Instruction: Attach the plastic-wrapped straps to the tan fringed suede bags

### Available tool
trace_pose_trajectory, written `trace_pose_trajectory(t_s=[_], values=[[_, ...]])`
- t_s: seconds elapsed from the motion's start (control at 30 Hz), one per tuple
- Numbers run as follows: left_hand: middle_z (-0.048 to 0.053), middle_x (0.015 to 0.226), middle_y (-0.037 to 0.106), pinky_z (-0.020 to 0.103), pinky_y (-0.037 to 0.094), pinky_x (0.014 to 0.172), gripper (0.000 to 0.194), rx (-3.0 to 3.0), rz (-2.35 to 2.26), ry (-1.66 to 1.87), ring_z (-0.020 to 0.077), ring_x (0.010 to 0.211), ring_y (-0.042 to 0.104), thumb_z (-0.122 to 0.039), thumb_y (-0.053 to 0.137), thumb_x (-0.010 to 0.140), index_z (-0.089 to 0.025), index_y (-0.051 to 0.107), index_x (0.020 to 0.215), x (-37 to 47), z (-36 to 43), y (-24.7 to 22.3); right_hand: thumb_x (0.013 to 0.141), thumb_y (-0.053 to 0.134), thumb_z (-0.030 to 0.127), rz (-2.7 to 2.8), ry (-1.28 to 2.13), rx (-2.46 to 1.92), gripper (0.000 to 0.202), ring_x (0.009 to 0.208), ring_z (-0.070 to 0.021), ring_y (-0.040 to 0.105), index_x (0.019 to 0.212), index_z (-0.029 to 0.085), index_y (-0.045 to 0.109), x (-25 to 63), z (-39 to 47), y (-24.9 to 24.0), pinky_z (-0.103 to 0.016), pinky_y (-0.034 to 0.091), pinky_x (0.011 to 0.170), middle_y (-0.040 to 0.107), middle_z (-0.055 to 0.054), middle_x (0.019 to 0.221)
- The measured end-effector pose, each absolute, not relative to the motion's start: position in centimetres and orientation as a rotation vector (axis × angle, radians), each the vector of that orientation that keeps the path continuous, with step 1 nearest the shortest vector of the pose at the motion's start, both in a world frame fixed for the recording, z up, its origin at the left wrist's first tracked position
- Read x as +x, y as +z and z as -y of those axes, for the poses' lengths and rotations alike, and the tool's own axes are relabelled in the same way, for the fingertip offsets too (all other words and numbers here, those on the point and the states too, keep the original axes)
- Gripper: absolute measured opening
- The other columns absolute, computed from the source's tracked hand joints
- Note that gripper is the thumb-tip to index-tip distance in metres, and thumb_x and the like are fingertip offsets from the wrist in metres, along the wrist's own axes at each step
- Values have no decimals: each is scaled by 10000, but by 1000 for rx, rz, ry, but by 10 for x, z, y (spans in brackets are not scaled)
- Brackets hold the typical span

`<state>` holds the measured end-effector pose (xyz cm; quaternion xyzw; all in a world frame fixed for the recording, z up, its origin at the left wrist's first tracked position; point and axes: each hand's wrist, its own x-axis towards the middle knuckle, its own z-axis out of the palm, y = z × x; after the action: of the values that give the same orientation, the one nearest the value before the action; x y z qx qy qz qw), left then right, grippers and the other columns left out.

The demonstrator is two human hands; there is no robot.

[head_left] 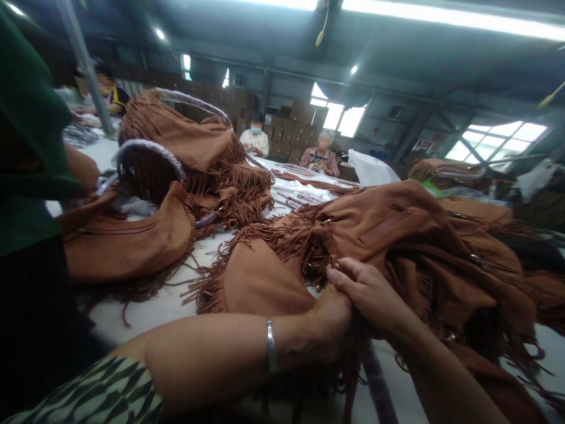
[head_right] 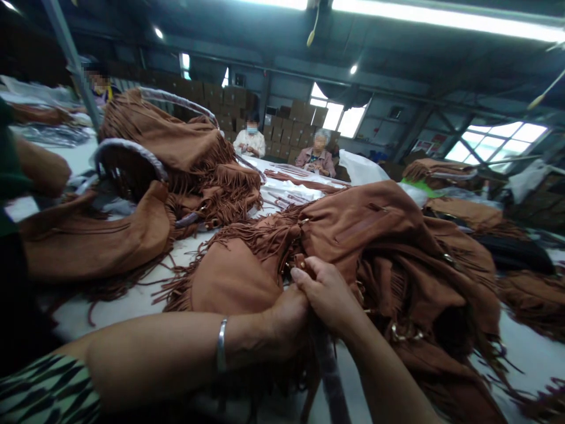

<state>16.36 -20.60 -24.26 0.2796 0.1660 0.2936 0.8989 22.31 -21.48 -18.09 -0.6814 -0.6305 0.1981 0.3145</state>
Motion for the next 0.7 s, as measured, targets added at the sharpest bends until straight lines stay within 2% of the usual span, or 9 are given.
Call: trace_pose_trajectory(t_s=[0.1, 0.2, 0.3, 0.37, 0.4, 0.47, 0.57, 0.7], values=[[30, 799, 598, 233, 460, 681, 341, 761, -325, 577, 148, 762, 582, -345, 669, 686, -140, 604, 951, 147, 196, -238, 787, 592, 374, 1414, 685, -1682, 214, 658, -166, 588, 838, 167, 572, 227, 207, -184, -271, 447, 605, 655, -25, 727], [19, 700, 602, 232, 437, 611, 266, 1221, -221, 379, 133, 652, 556, -247, 750, 596, -112, 643, 798, 120, 178, -222, 783, 609, 441, 1167, 950, -1554, 275, 420, -94, 471, 792, 192, 495, 239, 205, -180, -208, 356, 412, 582, 34, 565], [13, 590, 568, 219, 387, 531, 224, 1557, -271, 404, 96, 539, 494, -313, 630, 741, -108, 609, 654, 103, 141, -201, 768, 617, 489, 1048, 1184, -1442, 336, 322, -64, 361, 769, 220, 415, 253, 201, -176, -180, 291, 340, 453, 97, 470], [-6, 619, 554, 193, 356, 533, 179, 1633, -416, 612, 69, 552, 463, -269, 591, 775, -116, 591, 682, 104, 103, -190, 799, 564, 495, 1107, 1217, -1507, 316, 304, -57, 326, 784, 228, 396, 261, 192, -174, -172, 274, 325, 413, 109, 466], [-16, 645, 550, 182, 343, 536, 132, 1716, -543, 786, 62, 569, 453, -241, 610, 757, -116, 595, 717, 108, 83, -186, 826, 521, 482, 1198, 1171, -1594, 284, 300, -59, 320, 789, 227, 400, 264, 186, -175, -172, 269, 322, 410, 106, 468], [-14, 685, 551, 181, 338, 544, 147, 1830, -655, 840, 62, 592, 449, -249, 624, 754, -105, 598, 774, 120, 44, -185, 862, 455, 418, 1403, 995, -1781, 211, 294, -72, 330, 792, 221, 429, 268, 170, -179, -185, 267, 323, 414, 94, 461], [-7, 680, 561, 194, 352, 542, 268, 1886, -575, 622, 73, 580, 462, -355, 649, 752, -97, 616, 815, 140, 0, -195, 840, 488, 305, 1564, 689, -1901, 134, 364, -110, 426, 752, 205, 482, 272, 149, -190, -223, 309, 386, 474, 49, 484], [14, 741, 595, 224, 410, 613, 352, 1882, -383, 332, 98, 643, 514, -440, 663, 734, -111, 640, 858, 158, -19, -214, 809, 539, 272, 1611, 376, -1889, 96, 660, -192, 581, 743, 203, 528, 274, 141, -212, -279, 379, 595, 617, -41, 698]])
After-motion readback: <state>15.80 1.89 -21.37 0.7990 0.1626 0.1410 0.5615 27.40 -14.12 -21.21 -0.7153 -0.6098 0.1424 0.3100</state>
